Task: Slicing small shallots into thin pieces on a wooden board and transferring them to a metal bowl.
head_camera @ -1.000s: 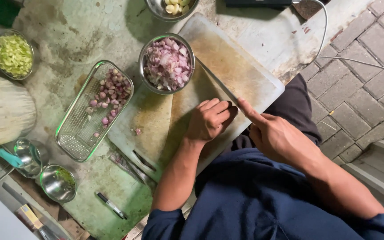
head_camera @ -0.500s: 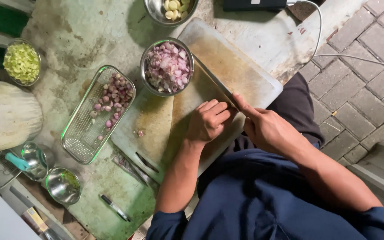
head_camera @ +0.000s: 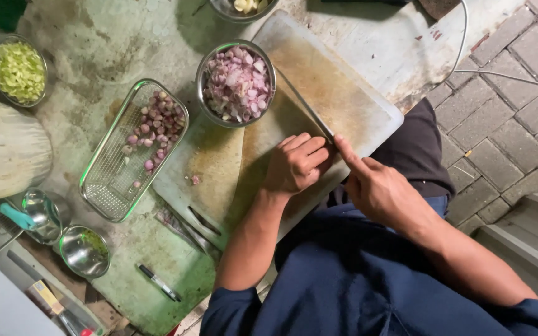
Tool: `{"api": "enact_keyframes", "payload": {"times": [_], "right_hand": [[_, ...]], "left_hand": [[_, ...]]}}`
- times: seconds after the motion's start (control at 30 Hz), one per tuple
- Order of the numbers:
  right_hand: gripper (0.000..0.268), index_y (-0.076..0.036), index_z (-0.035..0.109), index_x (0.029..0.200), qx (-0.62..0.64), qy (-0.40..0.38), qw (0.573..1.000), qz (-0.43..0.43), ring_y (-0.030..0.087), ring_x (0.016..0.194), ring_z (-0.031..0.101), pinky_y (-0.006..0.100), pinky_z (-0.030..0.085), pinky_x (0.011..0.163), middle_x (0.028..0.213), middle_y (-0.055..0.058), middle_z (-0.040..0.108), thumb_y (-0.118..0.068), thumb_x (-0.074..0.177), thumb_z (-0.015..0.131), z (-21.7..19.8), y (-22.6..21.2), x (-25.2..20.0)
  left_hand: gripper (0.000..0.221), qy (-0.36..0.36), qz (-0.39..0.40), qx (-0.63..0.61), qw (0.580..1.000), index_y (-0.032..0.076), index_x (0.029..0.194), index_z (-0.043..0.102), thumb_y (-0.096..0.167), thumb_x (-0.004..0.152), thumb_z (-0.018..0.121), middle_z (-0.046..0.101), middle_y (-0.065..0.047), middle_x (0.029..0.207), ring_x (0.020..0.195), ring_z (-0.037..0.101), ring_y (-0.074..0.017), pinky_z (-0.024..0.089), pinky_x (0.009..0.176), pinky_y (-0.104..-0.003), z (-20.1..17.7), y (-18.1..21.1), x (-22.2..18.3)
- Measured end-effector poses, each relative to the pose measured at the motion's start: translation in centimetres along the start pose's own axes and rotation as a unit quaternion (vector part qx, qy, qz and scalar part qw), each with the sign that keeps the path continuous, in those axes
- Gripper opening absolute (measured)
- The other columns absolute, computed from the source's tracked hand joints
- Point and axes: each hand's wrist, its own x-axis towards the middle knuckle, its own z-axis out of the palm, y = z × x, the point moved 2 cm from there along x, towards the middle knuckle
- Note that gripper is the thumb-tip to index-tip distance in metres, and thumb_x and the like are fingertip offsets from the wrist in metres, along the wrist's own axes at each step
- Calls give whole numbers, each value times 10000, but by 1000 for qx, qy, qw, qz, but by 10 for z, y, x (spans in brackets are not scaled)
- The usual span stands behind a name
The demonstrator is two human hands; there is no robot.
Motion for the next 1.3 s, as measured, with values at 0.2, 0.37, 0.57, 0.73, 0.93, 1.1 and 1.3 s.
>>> {"api": "enact_keyframes", "payload": {"times": [0.2, 0.37, 0.57, 0.73, 0.93, 1.1, 1.3], "right_hand": [[674, -228, 396, 1500, 22, 10, 1000, -1, 481, 563, 609, 581, 505, 472, 700, 158, 585, -154, 835, 478, -15, -9, 15], [706, -211, 362, 1519, 54, -29, 998, 8, 472, 540, 616, 548, 483, 434, 693, 172, 616, -126, 826, 467, -35, -20, 12], [692, -155, 387, 1514, 48, -51, 997, 17, 452, 505, 631, 530, 501, 423, 703, 184, 644, -113, 829, 477, -36, -17, 2], [722, -171, 359, 1534, 24, -13, 1000, -4, 482, 549, 617, 558, 495, 446, 770, 190, 630, -143, 829, 511, -6, -2, 2], [683, -170, 373, 1523, 50, 7, 999, -13, 474, 598, 636, 562, 502, 468, 798, 189, 660, -139, 849, 475, -17, -9, 18], [695, -166, 385, 1520, 67, -20, 998, 7, 482, 542, 618, 543, 461, 425, 767, 187, 672, -118, 830, 453, -34, -16, 9], [716, -142, 358, 1528, 72, -32, 997, 13, 458, 556, 632, 534, 493, 426, 719, 193, 637, -101, 822, 466, -36, -20, -1]], "left_hand": [[138, -2, 1, 9, 1000, 124, 654, 495, 2, 694, 446, 411, -21, 713, 610, 468, -230, 432, 533, -323, -9, 6, 9], [149, 0, 7, 19, 1000, 119, 648, 479, -16, 672, 421, 418, -25, 725, 601, 452, -229, 422, 526, -319, -16, 13, 19], [158, 12, -4, 18, 1000, 113, 668, 522, -19, 714, 449, 466, -28, 742, 607, 476, -226, 432, 533, -320, -7, 8, 9], [163, 28, -13, 16, 999, 116, 669, 541, -30, 683, 473, 471, -27, 739, 605, 485, -231, 437, 530, -316, -11, 11, 15], [167, 20, 6, 17, 1000, 126, 642, 493, -32, 647, 441, 419, -17, 702, 581, 454, -229, 408, 504, -324, -14, 13, 18], [170, 29, -1, 30, 999, 132, 641, 510, 0, 747, 514, 469, -19, 714, 580, 486, -217, 421, 512, -306, -11, 11, 14], [175, 41, -30, 23, 998, 120, 664, 539, -10, 778, 511, 493, -17, 737, 591, 496, -219, 434, 517, -303, -6, 13, 11]]}}
